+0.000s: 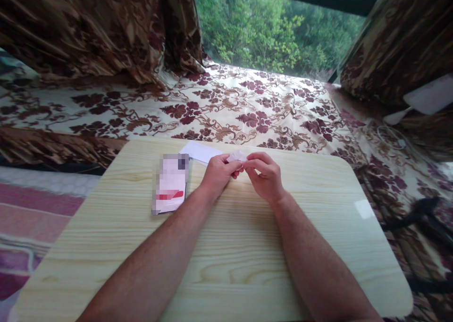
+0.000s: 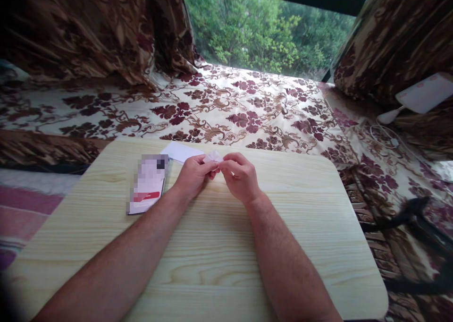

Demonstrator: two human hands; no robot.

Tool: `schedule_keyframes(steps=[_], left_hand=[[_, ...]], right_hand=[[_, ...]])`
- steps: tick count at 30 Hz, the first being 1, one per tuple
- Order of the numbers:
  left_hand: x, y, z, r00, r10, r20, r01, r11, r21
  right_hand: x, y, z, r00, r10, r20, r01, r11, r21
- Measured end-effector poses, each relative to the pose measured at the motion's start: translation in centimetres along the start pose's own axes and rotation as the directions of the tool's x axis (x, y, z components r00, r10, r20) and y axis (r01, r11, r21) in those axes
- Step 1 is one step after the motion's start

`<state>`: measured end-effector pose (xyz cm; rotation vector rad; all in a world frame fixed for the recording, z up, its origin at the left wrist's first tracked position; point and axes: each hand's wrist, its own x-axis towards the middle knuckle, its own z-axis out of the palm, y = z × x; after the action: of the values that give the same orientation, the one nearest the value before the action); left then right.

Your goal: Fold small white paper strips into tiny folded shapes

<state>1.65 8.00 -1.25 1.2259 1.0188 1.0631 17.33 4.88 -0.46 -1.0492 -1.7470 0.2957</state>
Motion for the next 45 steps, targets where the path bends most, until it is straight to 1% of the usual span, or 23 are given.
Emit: schedule_keyframes(steps=[5, 9, 11, 13, 14, 15, 17, 19, 21, 23, 25, 29, 32, 36, 41, 45], left_hand=[[0.0, 0.0, -0.1, 1.000, 0.003, 0.020, -0.003, 0.999, -0.035], [0.0, 0.0, 0.0, 1.000, -0.008, -0.011, 0.007, 1.000, -0.029], [0.0, 0.0, 0.1, 0.999, -0.012, -0.034, 0.011, 1.000, -0.029], [0.0, 0.0, 0.2, 0.999, -0.013, -0.046, 0.011, 0.999, -0.039], [0.0, 0.1, 0.2, 0.999, -0.015, -0.051, 0.013, 0.999, -0.043], [0.0, 0.1, 0.3, 0.998, -0.018, -0.056, 0.016, 0.999, -0.043], [-0.1, 0.2, 0.3, 0.998, -0.026, -0.064, 0.024, 0.999, -0.034], [-0.1, 0.2, 0.4, 0.997, -0.026, -0.068, 0.025, 1.000, -0.014], [-0.1, 0.3, 0.4, 0.998, -0.016, -0.066, 0.017, 1.000, 0.015], [-0.2, 0.3, 0.4, 0.998, -0.002, -0.065, 0.006, 0.998, 0.056], [-0.2, 0.3, 0.4, 0.998, 0.015, -0.067, -0.008, 0.995, 0.101], [-0.4, 0.5, 0.5, 0.996, 0.058, -0.072, -0.046, 0.985, 0.164], [-0.5, 0.6, 0.6, 0.994, 0.065, -0.088, -0.049, 0.983, 0.177], [-0.5, 0.6, 0.6, 0.992, 0.050, -0.114, -0.030, 0.985, 0.168], [-0.4, 0.5, 0.6, 0.991, 0.037, -0.126, -0.019, 0.990, 0.141], [-0.4, 0.5, 0.7, 0.991, 0.026, -0.130, -0.010, 0.993, 0.120]], right_hand=[[-0.1, 0.2, 0.0, 1.000, -0.023, -0.006, 0.023, 1.000, -0.009], [-0.1, 0.0, 0.0, 1.000, -0.003, -0.009, 0.003, 1.000, 0.020], [-0.1, -0.2, 0.1, 0.999, 0.043, -0.015, -0.042, 0.997, 0.069], [0.0, -0.4, 0.1, 0.988, 0.153, -0.015, -0.149, 0.977, 0.150], [0.0, -0.5, 0.2, 0.972, 0.234, -0.009, -0.227, 0.952, 0.204], [0.1, -0.5, 0.2, 0.947, 0.322, -0.004, -0.309, 0.912, 0.270], [0.3, -0.4, 0.3, 0.871, 0.490, 0.039, -0.462, 0.787, 0.408], [0.5, -0.3, 0.4, 0.791, 0.600, 0.121, -0.573, 0.656, 0.492], [0.6, -0.3, 0.5, 0.730, 0.652, 0.207, -0.650, 0.567, 0.506], [0.6, -0.4, 0.6, 0.692, 0.675, 0.256, -0.694, 0.523, 0.494], [0.6, -0.5, 0.7, 0.671, 0.694, 0.261, -0.712, 0.503, 0.491], [0.7, -0.8, 1.0, 0.639, 0.736, 0.224, -0.721, 0.471, 0.508], [0.8, -0.8, 1.1, 0.644, 0.741, 0.191, -0.710, 0.486, 0.509], [0.7, -0.8, 1.1, 0.676, 0.718, 0.166, -0.693, 0.541, 0.477], [0.5, -0.6, 1.2, 0.713, 0.687, 0.139, -0.659, 0.590, 0.465], [0.3, -0.5, 1.4, 0.734, 0.672, 0.098, -0.646, 0.646, 0.406]])
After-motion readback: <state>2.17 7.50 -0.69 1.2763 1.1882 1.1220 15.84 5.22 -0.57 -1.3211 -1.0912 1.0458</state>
